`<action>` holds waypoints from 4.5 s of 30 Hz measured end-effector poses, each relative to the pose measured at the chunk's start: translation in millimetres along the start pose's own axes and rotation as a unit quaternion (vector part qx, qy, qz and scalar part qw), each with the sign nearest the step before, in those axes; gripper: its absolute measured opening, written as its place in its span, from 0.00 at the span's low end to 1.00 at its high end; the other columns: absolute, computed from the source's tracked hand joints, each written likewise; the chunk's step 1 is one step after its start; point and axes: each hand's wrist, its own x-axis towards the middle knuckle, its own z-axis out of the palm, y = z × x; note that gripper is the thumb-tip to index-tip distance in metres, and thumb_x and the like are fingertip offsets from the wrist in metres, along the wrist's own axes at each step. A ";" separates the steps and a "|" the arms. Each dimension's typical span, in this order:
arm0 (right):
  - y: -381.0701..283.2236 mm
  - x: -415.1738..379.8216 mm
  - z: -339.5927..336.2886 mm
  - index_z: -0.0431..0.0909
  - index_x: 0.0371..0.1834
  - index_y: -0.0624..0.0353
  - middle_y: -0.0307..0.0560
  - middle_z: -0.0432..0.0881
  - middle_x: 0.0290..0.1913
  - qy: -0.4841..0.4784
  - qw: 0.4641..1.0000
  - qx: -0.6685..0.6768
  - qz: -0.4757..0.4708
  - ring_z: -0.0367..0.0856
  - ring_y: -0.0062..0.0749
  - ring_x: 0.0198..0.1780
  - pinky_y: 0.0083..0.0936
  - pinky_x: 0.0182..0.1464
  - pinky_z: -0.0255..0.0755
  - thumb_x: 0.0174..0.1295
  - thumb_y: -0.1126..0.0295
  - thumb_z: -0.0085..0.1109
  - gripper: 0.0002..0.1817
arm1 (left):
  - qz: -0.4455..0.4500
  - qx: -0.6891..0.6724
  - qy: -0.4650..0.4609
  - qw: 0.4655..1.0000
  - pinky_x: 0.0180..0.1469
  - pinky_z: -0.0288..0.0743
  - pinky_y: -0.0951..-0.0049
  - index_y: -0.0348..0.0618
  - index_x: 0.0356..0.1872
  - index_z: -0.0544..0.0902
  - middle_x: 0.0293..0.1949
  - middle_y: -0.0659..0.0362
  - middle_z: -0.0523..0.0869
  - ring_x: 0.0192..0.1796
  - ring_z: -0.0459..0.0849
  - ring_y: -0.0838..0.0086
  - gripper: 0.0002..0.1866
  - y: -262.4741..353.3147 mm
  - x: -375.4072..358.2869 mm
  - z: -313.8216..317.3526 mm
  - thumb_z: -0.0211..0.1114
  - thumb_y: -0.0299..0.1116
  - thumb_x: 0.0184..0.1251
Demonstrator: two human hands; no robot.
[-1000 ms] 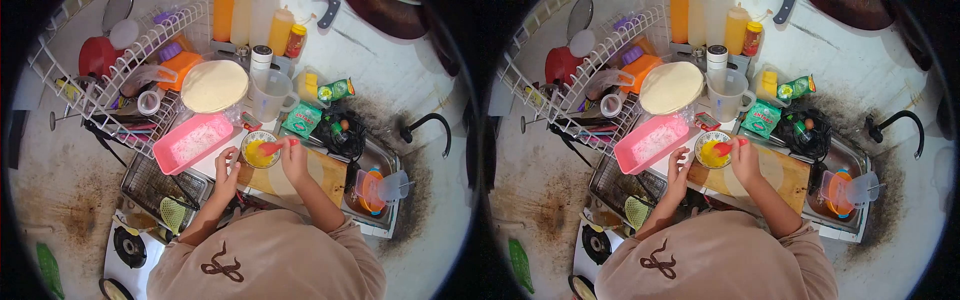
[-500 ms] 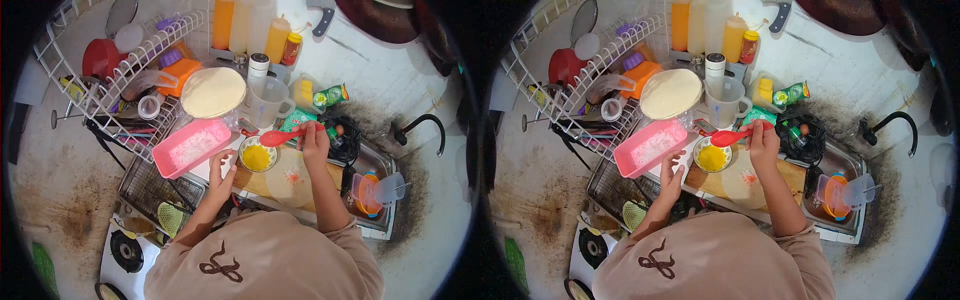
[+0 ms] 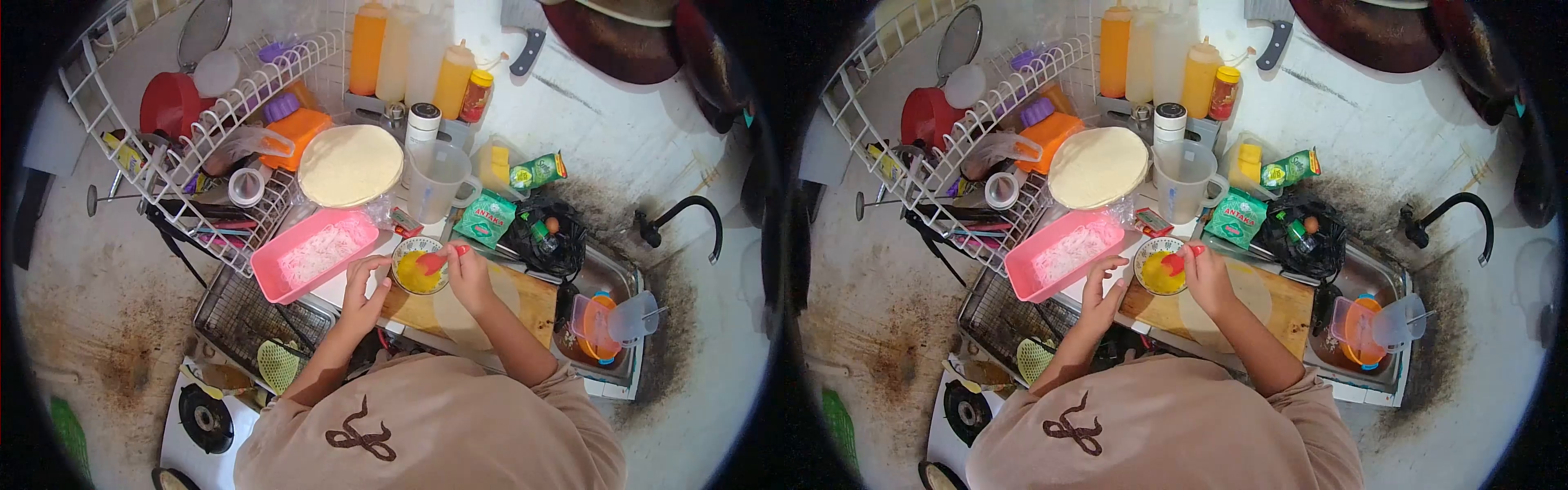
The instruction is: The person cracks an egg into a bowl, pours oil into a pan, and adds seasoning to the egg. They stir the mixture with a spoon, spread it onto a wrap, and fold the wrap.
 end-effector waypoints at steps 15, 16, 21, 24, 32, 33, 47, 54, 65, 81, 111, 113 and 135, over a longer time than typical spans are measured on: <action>11.1 5.9 -33.3 0.72 0.34 0.62 0.45 0.82 0.29 0.080 0.971 0.148 0.171 0.68 0.16 0.18 0.17 0.20 0.65 0.71 0.65 0.40 0.14 | 0.107 0.109 -0.010 0.988 0.57 0.58 0.63 0.42 0.41 0.79 0.46 0.55 0.78 0.50 0.70 0.60 0.12 8.8 10.5 -2.3 0.61 0.25 0.52; 11.4 4.3 -34.3 0.71 0.34 0.62 0.46 0.82 0.29 0.087 0.972 0.126 0.180 0.68 0.16 0.18 0.17 0.20 0.65 0.71 0.64 0.40 0.14 | 0.126 0.117 -0.009 0.985 0.57 0.59 0.63 0.43 0.41 0.79 0.45 0.55 0.78 0.50 0.70 0.60 0.13 9.5 10.8 -1.2 0.62 0.26 0.52; 39.8 -9.7 -52.9 0.69 0.35 0.58 0.48 0.82 0.32 0.175 0.879 0.341 0.283 0.69 0.19 0.20 0.19 0.21 0.68 0.72 0.64 0.39 0.12 | 0.215 0.122 -0.021 0.969 0.54 0.60 0.63 0.45 0.37 0.80 0.43 0.59 0.79 0.48 0.70 0.61 0.12 6.2 3.9 11.4 0.65 0.28 0.48; 46.4 -31.7 -74.5 0.69 0.34 0.59 0.49 0.81 0.33 0.199 0.882 0.323 0.281 0.70 0.20 0.23 0.18 0.23 0.68 0.72 0.63 0.38 0.13 | 0.257 0.137 -0.076 0.953 0.52 0.60 0.63 0.48 0.33 0.82 0.42 0.60 0.79 0.46 0.70 0.62 0.10 -9.0 -5.3 19.9 0.66 0.29 0.45; 7.0 -75.7 -103.2 0.68 0.32 0.61 0.50 0.81 0.35 0.084 0.985 0.047 0.141 0.69 0.20 0.24 0.16 0.26 0.66 0.71 0.66 0.40 0.12 | 0.181 0.183 0.040 0.965 0.55 0.54 0.61 0.46 0.40 0.77 0.46 0.55 0.76 0.50 0.65 0.62 0.15 -33.9 -13.9 26.4 0.63 0.26 0.47; 4.0 -78.5 -103.6 0.68 0.31 0.61 0.50 0.81 0.36 0.059 0.990 0.006 0.131 0.69 0.20 0.24 0.16 0.27 0.66 0.70 0.66 0.41 0.12 | 0.174 0.176 0.038 0.968 0.57 0.52 0.61 0.44 0.44 0.75 0.47 0.54 0.75 0.51 0.64 0.62 0.17 -35.8 -10.9 26.1 0.62 0.24 0.49; -0.5 -98.3 -105.5 0.68 0.30 0.60 0.52 0.80 0.34 0.028 0.994 -0.093 -0.039 0.75 0.38 0.31 0.28 0.34 0.69 0.66 0.67 0.46 0.10 | -0.003 0.057 -0.049 0.997 0.68 0.44 0.56 0.33 0.66 0.48 0.62 0.44 0.59 0.64 0.55 0.52 0.50 -51.9 -5.4 42.7 0.71 0.34 0.44; 15.8 -70.7 -88.9 0.66 0.35 0.59 0.52 0.78 0.38 0.273 0.903 0.263 0.204 0.72 0.24 0.26 0.19 0.27 0.69 0.72 0.62 0.38 0.13 | 0.011 0.176 -0.078 0.981 0.65 0.41 0.52 0.32 0.67 0.45 0.60 0.41 0.60 0.64 0.56 0.51 0.63 -51.5 -4.3 44.2 0.77 0.47 0.32; 12.9 -23.1 2.8 0.73 0.36 0.64 0.53 0.80 0.38 0.019 0.998 0.038 0.053 0.80 0.44 0.39 0.32 0.44 0.72 0.64 0.76 0.45 0.06 | 0.006 0.184 -0.062 0.981 0.61 0.45 0.53 0.31 0.67 0.49 0.57 0.43 0.64 0.61 0.60 0.53 0.63 -49.6 -2.7 45.2 0.76 0.55 0.32; 10.5 0.6 -7.3 0.70 0.34 0.62 0.44 0.81 0.29 0.121 0.944 0.203 0.232 0.70 0.16 0.20 0.17 0.22 0.65 0.71 0.65 0.40 0.13 | 0.006 0.184 -0.073 0.980 0.61 0.44 0.52 0.31 0.67 0.48 0.56 0.42 0.64 0.62 0.59 0.53 0.63 -51.5 -2.8 44.3 0.76 0.55 0.33; 14.7 -101.8 -88.9 0.68 0.30 0.62 0.52 0.80 0.35 0.111 0.991 0.014 0.076 0.70 0.23 0.24 0.19 0.29 0.67 0.70 0.68 0.39 0.13 | -0.014 0.166 -0.083 0.982 0.63 0.44 0.51 0.32 0.67 0.48 0.59 0.41 0.62 0.63 0.57 0.50 0.62 -48.6 -2.6 44.1 0.78 0.50 0.34; 15.2 -105.1 -89.2 0.68 0.29 0.62 0.51 0.80 0.35 0.100 0.993 -0.010 0.068 0.70 0.25 0.25 0.20 0.30 0.67 0.68 0.69 0.41 0.11 | -0.015 0.164 -0.084 0.983 0.63 0.45 0.52 0.33 0.67 0.48 0.59 0.41 0.62 0.63 0.57 0.50 0.61 -49.9 -2.0 44.4 0.78 0.49 0.34; 7.5 -108.1 -98.3 0.68 0.32 0.59 0.51 0.81 0.37 0.022 0.997 -0.075 0.006 0.77 0.43 0.34 0.32 0.38 0.70 0.62 0.75 0.47 0.01 | -0.021 0.167 -0.073 0.983 0.64 0.47 0.53 0.34 0.67 0.50 0.59 0.41 0.62 0.63 0.58 0.50 0.60 -49.2 -3.1 46.1 0.78 0.47 0.33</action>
